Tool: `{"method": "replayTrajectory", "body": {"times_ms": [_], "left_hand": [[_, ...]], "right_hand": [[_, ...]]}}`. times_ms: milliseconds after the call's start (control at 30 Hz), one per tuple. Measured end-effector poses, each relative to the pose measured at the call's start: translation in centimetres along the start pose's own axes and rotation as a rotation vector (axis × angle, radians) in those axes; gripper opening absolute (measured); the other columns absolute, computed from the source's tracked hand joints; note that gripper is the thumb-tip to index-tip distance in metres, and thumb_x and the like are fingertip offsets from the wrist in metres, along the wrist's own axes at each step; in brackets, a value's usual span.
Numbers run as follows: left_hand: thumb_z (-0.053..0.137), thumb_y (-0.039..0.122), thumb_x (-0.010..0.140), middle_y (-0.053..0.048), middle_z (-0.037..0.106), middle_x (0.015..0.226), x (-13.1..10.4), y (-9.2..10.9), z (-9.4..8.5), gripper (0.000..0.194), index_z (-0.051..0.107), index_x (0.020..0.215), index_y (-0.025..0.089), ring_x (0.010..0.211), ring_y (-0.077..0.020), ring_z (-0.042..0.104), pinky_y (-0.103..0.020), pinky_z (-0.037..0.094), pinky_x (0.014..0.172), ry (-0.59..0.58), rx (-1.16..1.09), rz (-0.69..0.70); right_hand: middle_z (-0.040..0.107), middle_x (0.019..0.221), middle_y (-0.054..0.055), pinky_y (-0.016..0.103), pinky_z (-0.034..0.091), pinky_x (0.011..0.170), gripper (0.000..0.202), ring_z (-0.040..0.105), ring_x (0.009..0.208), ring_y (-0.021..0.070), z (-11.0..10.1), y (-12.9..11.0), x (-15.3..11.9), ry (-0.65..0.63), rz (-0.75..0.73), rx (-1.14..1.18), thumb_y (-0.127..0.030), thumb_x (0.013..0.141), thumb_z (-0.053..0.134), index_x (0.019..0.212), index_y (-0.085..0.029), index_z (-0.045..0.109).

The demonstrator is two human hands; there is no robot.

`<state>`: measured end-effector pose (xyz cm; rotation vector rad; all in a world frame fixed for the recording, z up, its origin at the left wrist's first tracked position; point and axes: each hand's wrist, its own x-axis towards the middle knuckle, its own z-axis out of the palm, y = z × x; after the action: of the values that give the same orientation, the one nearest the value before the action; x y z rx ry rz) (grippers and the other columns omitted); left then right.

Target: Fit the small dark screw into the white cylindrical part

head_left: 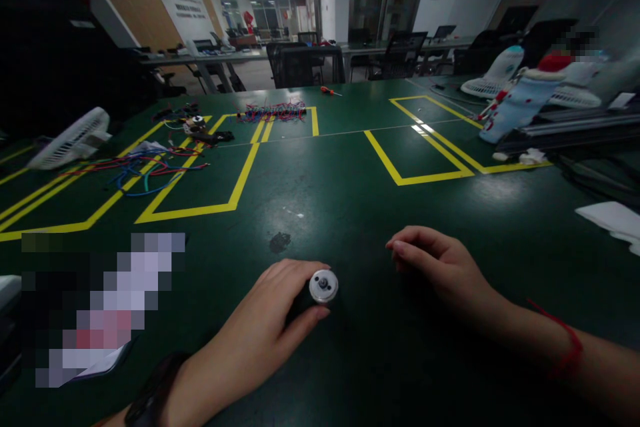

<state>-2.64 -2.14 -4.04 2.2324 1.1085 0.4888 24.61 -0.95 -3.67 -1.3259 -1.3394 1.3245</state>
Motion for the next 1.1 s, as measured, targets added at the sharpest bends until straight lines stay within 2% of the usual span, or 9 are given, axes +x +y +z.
{"method": "replayTrajectory", "body": {"times_ms": [200,367,467,600,667,767,933,1100], "left_hand": [[0.058,0.021,0.093,-0.002,0.055,0.124,0.1,-0.1,0.0,0.038,0.044,0.127,0.031,0.113,-0.0223,0.051,-0.042,0.042,0.099,-0.003,-0.001,0.003],[0.058,0.022,0.093,-0.003,0.056,0.124,-0.1,0.1,0.0,0.038,0.044,0.127,0.031,0.113,-0.0239,0.051,-0.043,0.042,0.098,0.018,0.006,0.01],[0.058,0.021,0.092,-0.003,0.057,0.121,0.0,0.3,0.0,0.036,0.046,0.125,0.031,0.111,-0.0235,0.052,-0.043,0.042,0.098,0.022,0.004,0.015],[0.06,0.02,0.091,-0.002,0.057,0.119,0.1,0.2,0.1,0.035,0.047,0.122,0.03,0.109,-0.023,0.052,-0.041,0.043,0.096,0.037,-0.009,0.025],[0.061,0.02,0.091,-0.003,0.058,0.119,0.1,0.0,0.2,0.035,0.048,0.122,0.03,0.109,-0.0236,0.052,-0.041,0.043,0.096,0.047,-0.014,0.031],[0.061,0.022,0.091,-0.004,0.058,0.117,0.1,-0.1,0.3,0.032,0.048,0.12,0.028,0.108,-0.0243,0.053,-0.042,0.044,0.095,0.058,-0.024,0.038],[0.061,0.021,0.09,-0.003,0.059,0.114,0.1,-0.1,0.3,0.03,0.05,0.117,0.028,0.105,-0.0239,0.054,-0.041,0.046,0.093,0.057,-0.039,0.036],[0.061,0.021,0.09,-0.005,0.059,0.116,0.1,0.1,0.2,0.033,0.05,0.12,0.027,0.106,-0.0251,0.055,-0.043,0.045,0.094,0.068,-0.025,0.044]], "right_hand": [[0.059,0.07,-0.001,0.023,0.041,0.052,0.023,0.054,0.062,0.0117,0.0,-0.1,0.0,0.02,0.027,0.051,-0.041,0.085,0.066,0.091,-0.02,0.065],[0.061,0.075,0.0,0.026,0.046,0.056,0.023,0.058,0.066,0.0142,0.3,-0.5,0.1,-0.015,-0.002,-0.091,-0.04,0.087,0.062,0.093,-0.019,0.064],[0.065,0.091,0.003,0.031,0.05,0.068,0.018,0.062,0.08,0.017,1.0,-1.2,0.1,-0.107,-0.107,-0.299,-0.032,0.089,0.059,0.101,-0.02,0.063],[0.064,0.105,0.007,0.038,0.048,0.084,0.026,0.059,0.094,0.0211,2.6,-2.8,-0.2,-0.268,-0.379,-0.595,-0.022,0.083,0.063,0.109,-0.021,0.062],[0.063,0.113,0.009,0.043,0.042,0.092,0.032,0.055,0.105,0.0244,3.4,-3.8,-0.4,-0.251,-0.506,-0.686,-0.022,0.08,0.067,0.111,-0.021,0.062],[0.059,0.123,0.008,0.048,0.037,0.096,0.024,0.048,0.117,0.028,4.6,-4.7,-0.2,-0.191,-0.601,-0.771,-0.029,0.079,0.07,0.102,-0.024,0.068],[0.061,0.122,0.005,0.049,0.034,0.095,0.005,0.047,0.118,0.0279,5.6,-5.0,0.3,-0.158,-0.621,-0.792,-0.029,0.08,0.069,0.084,-0.026,0.072],[0.061,0.116,0.006,0.044,0.039,0.094,0.004,0.051,0.113,0.0251,4.3,-5.3,0.5,-0.109,-0.621,-0.656,-0.026,0.082,0.067,0.086,-0.024,0.069]]}}
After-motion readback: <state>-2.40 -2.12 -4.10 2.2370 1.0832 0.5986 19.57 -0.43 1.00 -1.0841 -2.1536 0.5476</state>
